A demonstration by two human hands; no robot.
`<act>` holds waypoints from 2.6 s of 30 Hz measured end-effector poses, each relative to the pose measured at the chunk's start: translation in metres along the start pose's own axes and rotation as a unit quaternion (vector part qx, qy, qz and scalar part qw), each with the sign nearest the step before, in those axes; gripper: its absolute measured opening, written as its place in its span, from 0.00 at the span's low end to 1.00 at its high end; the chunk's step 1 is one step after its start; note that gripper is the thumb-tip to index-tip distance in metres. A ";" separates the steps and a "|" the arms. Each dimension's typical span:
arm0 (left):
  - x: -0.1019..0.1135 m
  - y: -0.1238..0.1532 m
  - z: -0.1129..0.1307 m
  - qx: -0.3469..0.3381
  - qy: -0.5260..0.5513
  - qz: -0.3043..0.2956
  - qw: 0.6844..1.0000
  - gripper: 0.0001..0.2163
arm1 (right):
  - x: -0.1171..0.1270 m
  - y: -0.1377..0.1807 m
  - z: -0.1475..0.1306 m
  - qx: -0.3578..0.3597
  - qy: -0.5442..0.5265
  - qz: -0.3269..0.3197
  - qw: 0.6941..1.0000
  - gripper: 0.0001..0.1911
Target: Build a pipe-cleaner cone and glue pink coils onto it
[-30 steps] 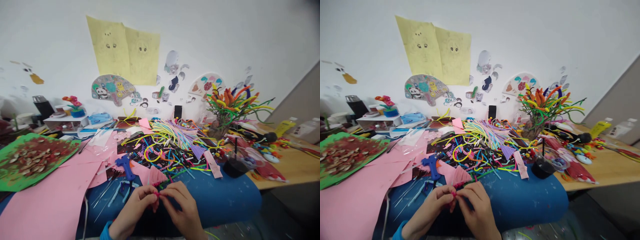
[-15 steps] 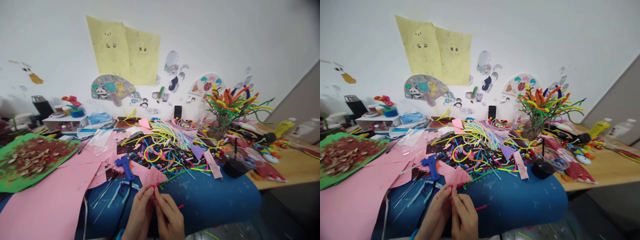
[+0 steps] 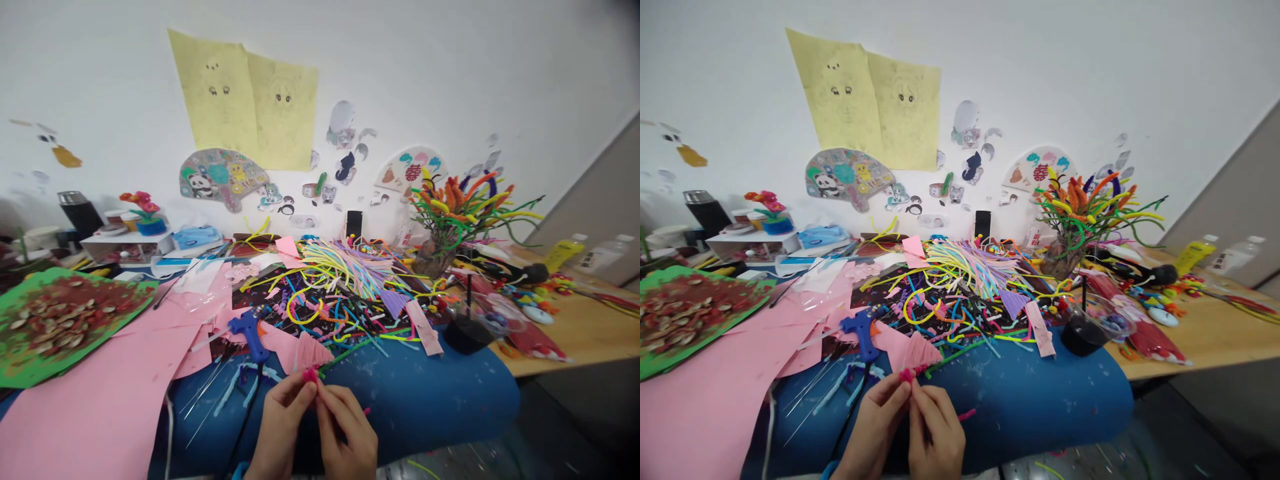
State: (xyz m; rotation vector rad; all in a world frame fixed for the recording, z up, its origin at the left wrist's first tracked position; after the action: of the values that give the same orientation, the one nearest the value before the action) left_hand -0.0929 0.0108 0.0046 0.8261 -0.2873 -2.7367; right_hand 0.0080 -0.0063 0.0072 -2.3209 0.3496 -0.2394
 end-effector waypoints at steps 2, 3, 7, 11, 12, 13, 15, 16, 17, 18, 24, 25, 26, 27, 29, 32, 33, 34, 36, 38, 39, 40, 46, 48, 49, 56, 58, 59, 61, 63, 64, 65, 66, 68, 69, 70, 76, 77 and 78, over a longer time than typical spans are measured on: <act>0.003 -0.002 0.002 -0.028 -0.049 -0.019 0.998 0.17 | 0.003 -0.003 0.000 0.015 0.007 -0.028 0.999 0.18; 0.005 -0.002 0.004 -0.038 -0.063 -0.022 0.997 0.16 | 0.005 -0.005 0.000 0.024 0.009 -0.046 0.999 0.18; 0.004 -0.003 0.014 -0.045 -0.080 -0.043 0.995 0.13 | 0.012 -0.016 -0.004 0.058 0.035 -0.070 0.995 0.14; -0.001 -0.004 0.023 -0.044 -0.112 -0.087 0.989 0.11 | 0.016 -0.026 -0.010 0.120 0.073 -0.033 0.990 0.11; -0.002 -0.004 0.025 -0.047 -0.119 -0.091 0.988 0.11 | 0.016 -0.027 -0.011 0.127 0.082 -0.028 0.988 0.11; -0.003 -0.004 0.026 -0.051 -0.126 -0.093 0.986 0.10 | 0.016 -0.028 -0.011 0.130 0.093 -0.028 0.987 0.11; -0.004 -0.003 0.027 -0.061 -0.140 -0.088 0.984 0.09 | 0.014 -0.027 -0.011 0.133 0.110 -0.035 0.984 0.11; -0.004 -0.003 0.028 -0.066 -0.147 -0.085 0.983 0.09 | 0.014 -0.027 -0.011 0.135 0.115 -0.040 0.983 0.12; -0.005 -0.002 0.029 -0.068 -0.153 -0.083 0.982 0.09 | 0.014 -0.026 -0.011 0.136 0.118 -0.046 0.983 0.11; -0.005 -0.002 0.029 -0.070 -0.159 -0.083 0.981 0.09 | 0.013 -0.026 -0.010 0.137 0.119 -0.052 0.982 0.11; -0.006 -0.006 0.033 -0.056 -0.197 -0.117 0.972 0.12 | 0.017 -0.029 -0.010 0.145 0.108 -0.047 0.982 0.08; -0.006 -0.007 0.034 -0.051 -0.207 -0.127 0.969 0.13 | 0.018 -0.030 -0.011 0.148 0.108 -0.052 0.982 0.08; -0.006 -0.008 0.035 -0.048 -0.217 -0.138 0.965 0.14 | 0.018 -0.031 -0.010 0.150 0.110 -0.059 0.981 0.09; -0.006 -0.009 0.036 -0.046 -0.230 -0.148 0.961 0.14 | 0.018 -0.031 -0.010 0.151 0.112 -0.069 0.980 0.09; -0.004 -0.012 0.041 -0.044 -0.258 -0.172 0.950 0.15 | 0.019 -0.032 -0.009 0.153 0.122 -0.092 0.976 0.08; 0.000 -0.016 0.049 -0.037 -0.305 -0.217 0.926 0.14 | 0.019 -0.034 -0.006 0.148 0.130 -0.128 0.972 0.08; 0.001 -0.018 0.053 -0.033 -0.322 -0.233 0.917 0.14 | 0.020 -0.034 -0.005 0.140 0.127 -0.137 0.972 0.07; 0.003 -0.018 0.056 -0.028 -0.338 -0.247 0.908 0.13 | 0.020 -0.035 -0.003 0.131 0.123 -0.143 0.973 0.07; 0.006 -0.019 0.062 -0.018 -0.370 -0.272 0.888 0.12 | 0.022 -0.035 -0.001 0.116 0.117 -0.156 0.974 0.09; 0.008 -0.018 0.067 -0.006 -0.398 -0.291 0.870 0.10 | 0.023 -0.036 0.000 0.114 0.112 -0.170 0.972 0.11; 0.009 -0.017 0.069 -0.001 -0.410 -0.297 0.862 0.10 | 0.024 -0.037 -0.001 0.118 0.107 -0.179 0.971 0.11; 0.009 -0.017 0.070 0.005 -0.420 -0.303 0.856 0.09 | 0.024 -0.038 -0.001 0.123 0.098 -0.187 0.970 0.10; 0.011 -0.014 0.073 0.018 -0.458 -0.335 0.823 0.08 | 0.028 -0.040 -0.002 0.110 0.070 -0.242 0.962 0.07; 0.011 -0.015 0.072 0.020 -0.465 -0.344 0.816 0.07 | 0.028 -0.040 0.000 0.099 0.069 -0.254 0.960 0.08; 0.011 -0.015 0.072 0.019 -0.467 -0.346 0.813 0.07 | 0.028 -0.039 0.000 0.099 0.067 -0.257 0.959 0.08; 0.010 -0.016 0.066 0.002 -0.475 -0.334 0.814 0.08 | 0.027 -0.038 0.001 0.124 0.073 -0.238 0.961 0.14; 0.009 -0.016 0.065 -0.004 -0.475 -0.328 0.816 0.08 | 0.028 -0.039 0.001 0.127 0.081 -0.237 0.960 0.15; 0.009 -0.017 0.065 -0.007 -0.476 -0.327 0.817 0.09 | 0.028 -0.039 0.001 0.128 0.084 -0.239 0.959 0.15; 0.007 -0.016 0.067 -0.013 -0.478 -0.325 0.816 0.09 | 0.029 -0.040 0.001 0.126 0.089 -0.245 0.957 0.14; 0.004 -0.013 0.070 -0.044 -0.484 -0.316 0.815 0.08 | 0.030 -0.040 0.002 0.123 0.091 -0.244 0.958 0.12; 0.004 -0.011 0.073 -0.070 -0.484 -0.307 0.816 0.07 | 0.031 -0.040 0.002 0.124 0.088 -0.234 0.960 0.11; 0.003 -0.009 0.074 -0.099 -0.480 -0.295 0.820 0.06 | 0.031 -0.040 0.002 0.127 0.083 -0.220 0.964 0.10; 0.003 -0.006 0.075 -0.125 -0.470 -0.281 0.827 0.07 | 0.031 -0.040 0.002 0.132 0.077 -0.203 0.967 0.08; 0.005 0.000 0.074 -0.163 -0.436 -0.252 0.848 0.15 | 0.032 -0.040 0.000 0.147 0.063 -0.167 0.973 0.06; 0.006 0.003 0.071 -0.175 -0.421 -0.234 0.859 0.16 | 0.032 -0.040 -0.001 0.156 0.060 -0.153 0.974 0.05; 0.007 0.005 0.069 -0.190 -0.412 -0.215 0.865 0.15 | 0.032 -0.039 -0.003 0.166 0.061 -0.141 0.974 0.04; 0.011 0.016 0.053 -0.257 -0.408 -0.115 0.868 0.03 | 0.036 -0.035 -0.008 0.242 0.103 -0.107 0.959 0.06; 0.011 0.016 0.050 -0.254 -0.403 -0.107 0.873 0.04 | 0.037 -0.034 -0.008 0.256 0.113 -0.105 0.954 0.06; 0.012 0.017 0.047 -0.250 -0.394 -0.102 0.879 0.04 | 0.037 -0.033 -0.008 0.268 0.123 -0.103 0.950 0.07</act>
State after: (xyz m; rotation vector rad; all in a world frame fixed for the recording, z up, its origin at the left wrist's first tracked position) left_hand -0.1258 -0.0032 0.0418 -0.4388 0.3799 -2.9779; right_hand 0.0470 -0.0012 0.0390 -1.7872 0.1373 -0.6472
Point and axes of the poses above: each hand's wrist, its own y-axis away from the middle knuckle, its own x-axis out of the back of the hand, z = x × y, the point moved 2 cm from there along -y, towards the middle knuckle, and after that the axes turned 3 degrees about z, right-handed, at the moved point
